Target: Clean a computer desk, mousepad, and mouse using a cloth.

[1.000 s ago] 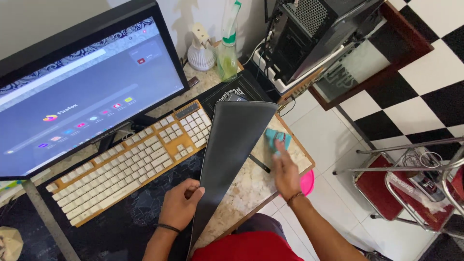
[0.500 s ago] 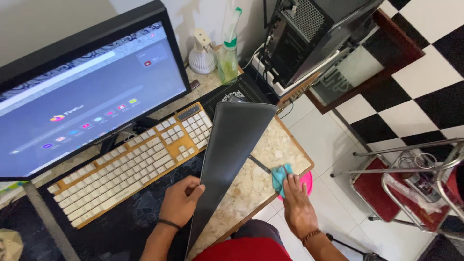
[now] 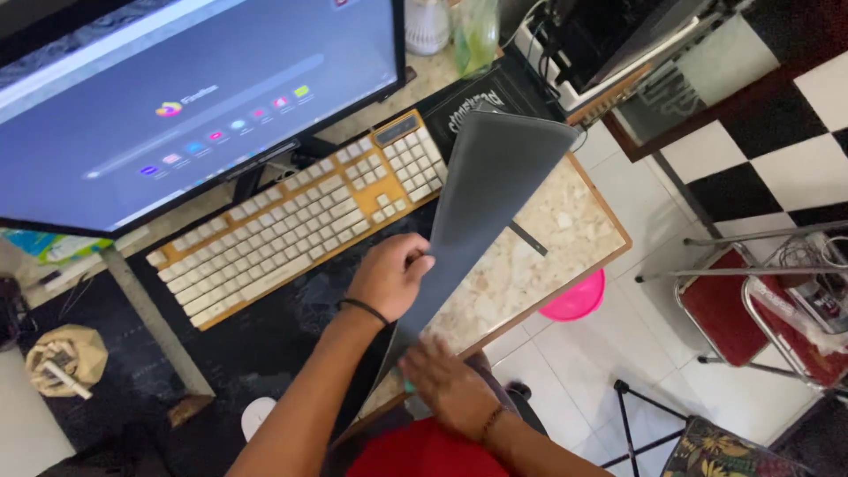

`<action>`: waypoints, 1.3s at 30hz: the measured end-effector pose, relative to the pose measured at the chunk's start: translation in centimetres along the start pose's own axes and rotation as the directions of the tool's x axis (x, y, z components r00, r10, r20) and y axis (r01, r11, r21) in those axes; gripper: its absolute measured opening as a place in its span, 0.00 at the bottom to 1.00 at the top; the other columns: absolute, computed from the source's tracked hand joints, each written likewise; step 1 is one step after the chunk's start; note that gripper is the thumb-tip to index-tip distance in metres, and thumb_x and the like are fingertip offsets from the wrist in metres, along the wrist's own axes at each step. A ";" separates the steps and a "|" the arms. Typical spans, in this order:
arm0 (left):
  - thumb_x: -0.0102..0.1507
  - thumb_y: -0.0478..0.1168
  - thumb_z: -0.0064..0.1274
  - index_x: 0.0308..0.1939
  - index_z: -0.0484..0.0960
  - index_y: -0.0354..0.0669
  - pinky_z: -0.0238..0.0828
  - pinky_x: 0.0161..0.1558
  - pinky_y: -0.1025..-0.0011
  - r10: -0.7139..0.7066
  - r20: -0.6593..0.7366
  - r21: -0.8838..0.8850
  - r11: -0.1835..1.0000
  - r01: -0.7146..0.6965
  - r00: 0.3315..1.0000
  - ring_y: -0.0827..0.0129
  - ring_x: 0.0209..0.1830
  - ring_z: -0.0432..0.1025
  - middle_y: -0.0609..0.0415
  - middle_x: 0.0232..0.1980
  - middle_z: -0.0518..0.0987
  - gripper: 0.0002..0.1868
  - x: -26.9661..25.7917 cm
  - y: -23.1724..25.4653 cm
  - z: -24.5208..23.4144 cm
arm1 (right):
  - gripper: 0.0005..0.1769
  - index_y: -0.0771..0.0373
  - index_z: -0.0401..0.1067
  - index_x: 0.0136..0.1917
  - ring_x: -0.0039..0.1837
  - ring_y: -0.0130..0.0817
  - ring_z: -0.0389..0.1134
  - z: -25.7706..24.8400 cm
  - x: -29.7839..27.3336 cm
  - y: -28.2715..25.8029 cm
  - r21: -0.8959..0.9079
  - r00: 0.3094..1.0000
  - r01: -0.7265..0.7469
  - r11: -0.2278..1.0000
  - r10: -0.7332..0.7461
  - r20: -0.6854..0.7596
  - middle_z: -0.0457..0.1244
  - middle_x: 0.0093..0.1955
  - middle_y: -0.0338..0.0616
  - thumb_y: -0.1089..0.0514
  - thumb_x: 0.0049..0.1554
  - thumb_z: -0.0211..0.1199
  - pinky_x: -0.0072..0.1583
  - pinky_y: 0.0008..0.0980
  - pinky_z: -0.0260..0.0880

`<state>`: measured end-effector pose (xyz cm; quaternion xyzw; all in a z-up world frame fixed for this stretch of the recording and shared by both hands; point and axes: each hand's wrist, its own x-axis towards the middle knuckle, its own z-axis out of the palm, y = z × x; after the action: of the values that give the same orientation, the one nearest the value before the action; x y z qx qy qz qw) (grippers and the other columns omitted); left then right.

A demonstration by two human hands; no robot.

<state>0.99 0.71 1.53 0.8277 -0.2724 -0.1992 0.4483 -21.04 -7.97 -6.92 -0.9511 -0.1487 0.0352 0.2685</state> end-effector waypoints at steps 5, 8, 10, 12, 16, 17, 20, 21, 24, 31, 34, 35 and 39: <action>0.59 0.41 0.60 0.40 0.83 0.41 0.75 0.42 0.59 0.054 -0.015 -0.013 0.998 -0.054 0.998 0.52 0.40 0.78 0.46 0.38 0.82 0.09 -1.5 0.1 2.0 | 0.15 0.61 0.73 0.57 0.65 0.49 0.67 -1.8 -6.5 6.0 0.277 0.985 -0.041 0.960 -0.008 0.173 0.67 0.62 0.52 0.62 0.56 0.58 0.67 0.50 0.65; 0.59 0.41 0.59 0.40 0.86 0.45 0.76 0.45 0.59 0.100 0.098 -0.092 0.992 -0.091 0.990 0.53 0.42 0.79 0.47 0.40 0.83 0.08 -4.2 0.8 3.7 | 0.13 0.61 0.75 0.47 0.52 0.52 0.70 -2.0 -14.7 18.7 -0.053 0.897 -0.443 0.895 0.442 -0.018 0.69 0.48 0.52 0.63 0.51 0.53 0.57 0.49 0.69; 0.59 0.41 0.57 0.43 0.87 0.48 0.76 0.48 0.60 0.162 0.162 -0.155 0.978 -0.137 0.974 0.54 0.44 0.79 0.49 0.43 0.85 0.10 -6.2 1.3 4.6 | 0.16 0.61 0.75 0.45 0.51 0.56 0.67 -6.7 -17.2 21.5 -0.342 0.849 -0.510 0.790 0.397 -0.348 0.67 0.45 0.54 0.65 0.45 0.50 0.56 0.56 0.65; 0.60 0.37 0.51 0.48 0.87 0.50 0.72 0.53 0.57 0.273 0.275 -0.168 0.958 -0.233 0.922 0.50 0.52 0.75 0.50 0.51 0.84 0.14 -8.4 1.9 5.3 | 0.13 0.69 0.69 0.53 0.48 0.38 0.63 -14.7 -13.2 18.3 0.052 0.512 -0.595 0.802 0.428 -0.745 0.63 0.49 0.49 0.58 0.73 0.48 0.52 0.37 0.64; 0.60 0.35 0.48 0.49 0.86 0.51 0.70 0.57 0.57 0.177 0.284 -0.142 0.980 -0.141 0.942 0.51 0.54 0.73 0.53 0.56 0.83 0.16 -11.4 0.6 6.4 | 0.14 0.72 0.67 0.53 0.46 0.27 0.58 -19.3 -6.0 14.6 0.263 0.415 -0.425 0.866 0.444 -0.794 0.63 0.47 0.46 0.59 0.76 0.48 0.51 0.31 0.62; 0.62 0.35 0.48 0.48 0.86 0.50 0.71 0.58 0.58 0.077 0.277 -0.122 0.992 -0.044 0.958 0.53 0.55 0.74 0.52 0.53 0.83 0.14 -11.9 0.4 6.1 | 0.14 0.72 0.67 0.52 0.45 0.26 0.58 -19.3 -4.5 13.9 0.271 0.440 -0.433 0.860 0.464 -0.769 0.63 0.45 0.46 0.59 0.77 0.50 0.49 0.31 0.62; 0.62 0.35 0.50 0.44 0.86 0.48 0.72 0.57 0.59 -0.059 0.047 -0.098 0.993 0.063 0.997 0.54 0.54 0.75 0.50 0.48 0.83 0.11 -14.1 -1.6 3.8 | 0.14 0.70 0.69 0.52 0.43 0.28 0.59 -17.8 0.4 11.6 0.366 0.507 -0.456 0.811 0.575 -0.642 0.64 0.42 0.47 0.57 0.76 0.53 0.46 0.34 0.62; 0.61 0.34 0.52 0.42 0.86 0.46 0.71 0.55 0.58 -0.086 -0.162 -0.090 0.993 0.072 0.983 0.53 0.52 0.74 0.49 0.45 0.83 0.09 -15.4 -2.3 2.7 | 0.13 0.69 0.71 0.53 0.43 0.31 0.60 -16.8 2.0 10.6 0.450 0.535 -0.487 0.748 0.663 -0.524 0.65 0.41 0.49 0.56 0.73 0.54 0.44 0.37 0.63; 0.55 0.33 0.54 0.42 0.84 0.46 0.67 0.54 0.53 -0.068 -0.653 0.279 0.904 0.323 0.754 0.51 0.51 0.72 0.49 0.47 0.80 0.12 -19.5 -3.3 -1.2 | 0.11 0.69 0.73 0.58 0.56 0.53 0.68 -13.4 6.4 5.6 0.000 0.797 -0.261 0.965 0.216 -0.565 0.67 0.55 0.59 0.62 0.67 0.54 0.60 0.47 0.67; 0.44 0.47 0.71 0.67 0.69 0.41 0.63 0.52 0.48 -0.560 -0.786 0.005 0.419 0.908 0.262 0.37 0.57 0.64 0.35 0.62 0.70 0.49 -26.9 -7.7 -1.6 | 0.27 0.69 0.64 0.70 0.78 0.65 0.50 -0.3 7.8 1.5 -0.164 0.991 0.100 0.981 -0.112 -0.066 0.56 0.75 0.62 0.64 0.56 0.55 0.76 0.54 0.46; 0.48 0.44 0.69 0.67 0.65 0.40 0.64 0.59 0.49 -0.499 -0.806 -0.073 0.617 0.784 0.318 0.40 0.57 0.65 0.37 0.58 0.71 0.46 -27.5 -11.1 -0.2 | 0.29 0.68 0.63 0.73 0.81 0.59 0.45 1.2 8.0 0.3 -0.052 0.979 0.205 0.977 -0.204 0.029 0.53 0.78 0.59 0.63 0.59 0.54 0.78 0.53 0.42; 0.47 0.42 0.69 0.66 0.65 0.38 0.63 0.59 0.48 -0.442 -0.833 -0.069 0.679 0.731 0.332 0.38 0.58 0.65 0.35 0.58 0.71 0.46 -27.3 -10.8 0.4 | 0.26 0.68 0.66 0.70 0.79 0.61 0.51 0.8 7.1 0.7 0.036 0.923 0.356 0.934 -0.357 0.141 0.56 0.76 0.58 0.62 0.58 0.55 0.75 0.54 0.46; 0.47 0.37 0.65 0.66 0.66 0.36 0.63 0.60 0.49 -0.362 -0.806 -0.061 0.838 0.543 0.469 0.39 0.57 0.66 0.37 0.57 0.73 0.43 -23.2 -9.0 0.9 | 0.15 0.67 0.73 0.50 0.48 0.50 0.68 -0.3 6.5 8.7 0.325 0.971 -0.214 0.921 0.163 0.177 0.66 0.46 0.55 0.55 0.68 0.51 0.52 0.47 0.74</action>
<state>-15.03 18.80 -4.55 0.9105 0.1659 0.1047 0.3640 -12.47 -13.24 -11.15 -0.8948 -0.0670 0.1559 0.4130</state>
